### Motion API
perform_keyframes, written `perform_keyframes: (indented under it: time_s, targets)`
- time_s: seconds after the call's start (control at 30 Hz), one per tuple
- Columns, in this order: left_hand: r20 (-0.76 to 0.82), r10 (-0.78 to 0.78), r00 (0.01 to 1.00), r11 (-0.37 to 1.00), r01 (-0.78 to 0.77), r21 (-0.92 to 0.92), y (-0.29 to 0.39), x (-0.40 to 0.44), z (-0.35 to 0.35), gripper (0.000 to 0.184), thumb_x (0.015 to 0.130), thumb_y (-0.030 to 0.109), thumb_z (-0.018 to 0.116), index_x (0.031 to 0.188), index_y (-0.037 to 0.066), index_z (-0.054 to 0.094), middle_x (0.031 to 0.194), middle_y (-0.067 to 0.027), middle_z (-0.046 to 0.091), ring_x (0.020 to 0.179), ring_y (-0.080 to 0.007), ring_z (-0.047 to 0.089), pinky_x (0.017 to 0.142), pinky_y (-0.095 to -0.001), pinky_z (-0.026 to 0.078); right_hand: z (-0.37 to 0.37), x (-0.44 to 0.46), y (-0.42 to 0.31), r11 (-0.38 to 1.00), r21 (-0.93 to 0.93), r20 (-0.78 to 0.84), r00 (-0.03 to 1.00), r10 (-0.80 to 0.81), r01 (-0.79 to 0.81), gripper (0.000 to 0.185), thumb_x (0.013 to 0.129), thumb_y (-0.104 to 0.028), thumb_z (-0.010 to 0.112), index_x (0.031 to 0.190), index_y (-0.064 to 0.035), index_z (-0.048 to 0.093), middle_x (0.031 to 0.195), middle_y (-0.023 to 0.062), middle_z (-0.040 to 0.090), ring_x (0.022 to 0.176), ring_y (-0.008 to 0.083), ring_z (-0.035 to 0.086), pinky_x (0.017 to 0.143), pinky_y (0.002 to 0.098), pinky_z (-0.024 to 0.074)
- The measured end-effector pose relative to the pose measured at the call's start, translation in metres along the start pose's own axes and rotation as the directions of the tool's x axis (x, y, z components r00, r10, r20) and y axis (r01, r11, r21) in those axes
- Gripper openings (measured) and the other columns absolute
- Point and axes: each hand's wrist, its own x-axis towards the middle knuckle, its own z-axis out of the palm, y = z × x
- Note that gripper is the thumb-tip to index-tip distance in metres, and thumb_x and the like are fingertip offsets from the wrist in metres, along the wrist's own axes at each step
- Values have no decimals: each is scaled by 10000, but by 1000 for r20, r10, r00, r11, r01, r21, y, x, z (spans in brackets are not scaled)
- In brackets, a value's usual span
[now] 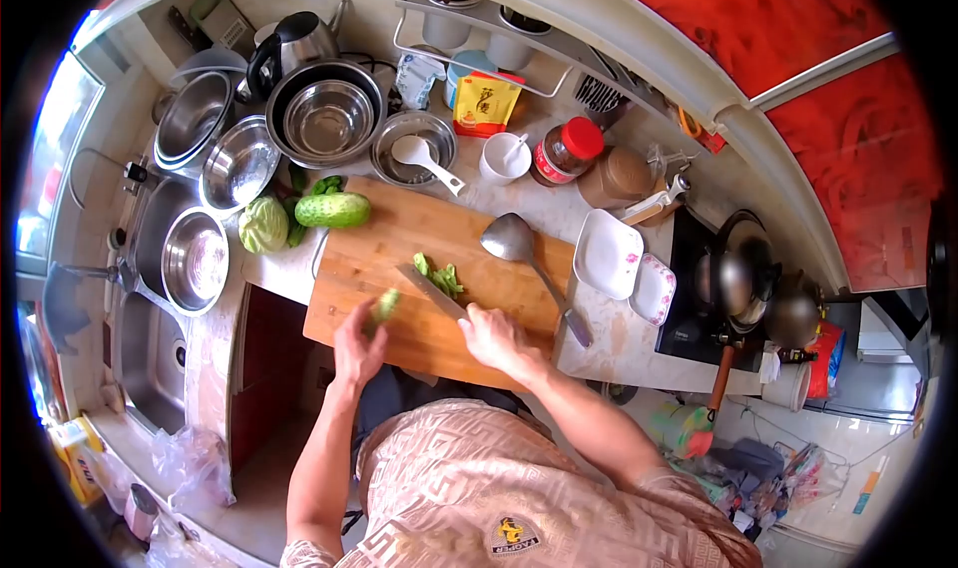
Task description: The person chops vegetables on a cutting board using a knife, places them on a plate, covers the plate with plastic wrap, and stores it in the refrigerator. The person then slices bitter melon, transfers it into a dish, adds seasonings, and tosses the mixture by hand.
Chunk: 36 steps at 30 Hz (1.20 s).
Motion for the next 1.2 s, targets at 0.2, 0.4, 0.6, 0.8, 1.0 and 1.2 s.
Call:
perform_keyframes:
  time_s: [0.2,0.4,0.6,0.8,1.0,1.2]
  targets:
    - [239,422,875,848,-474,236,16,35,13,324,761,93,689,1082,71,649,1001,-118,665,913,-338,588,829,-433,456,-9,-9,25,999,1,32,999,-38,38,231,968,-242,500,966,-17,554,838,268,660,787,466,644,689,561,510]
    - [-25,615,788,739,-565,367,0,14,29,270,761,65,672,1029,91,692,1032,-67,659,923,-268,584,773,-415,424,-7,-18,28,973,-63,-66,971,-228,224,186,965,-202,480,927,-28,535,805,229,654,723,431,649,643,545,513]
    - [-79,683,726,680,-593,431,0,9,66,269,671,66,675,938,87,690,1007,-48,635,887,-256,568,740,-400,411,-13,-24,17,912,-282,-34,947,-320,298,140,943,-166,496,896,-42,543,757,209,623,612,399,635,521,502,505]
    - [-107,721,684,654,-623,429,2,15,70,205,672,56,682,874,88,693,937,-37,623,823,-245,553,697,-385,411,-9,-5,25,918,-280,37,959,-282,281,134,937,-142,482,911,-29,549,765,203,631,633,403,645,555,519,512]
    - [-115,711,693,666,-613,426,2,12,65,239,683,59,675,919,81,706,965,-35,641,864,-241,572,716,-374,432,-17,-17,12,919,-288,50,963,-265,268,125,933,-133,476,936,-28,544,787,212,638,674,410,657,596,526,528]
    - [-57,698,714,665,-616,422,1,15,65,264,692,84,615,942,57,696,1028,-56,628,948,-243,575,751,-372,438,-14,-8,12,926,-272,50,964,-260,264,133,933,-114,452,951,-29,552,791,212,643,694,413,663,608,534,531]
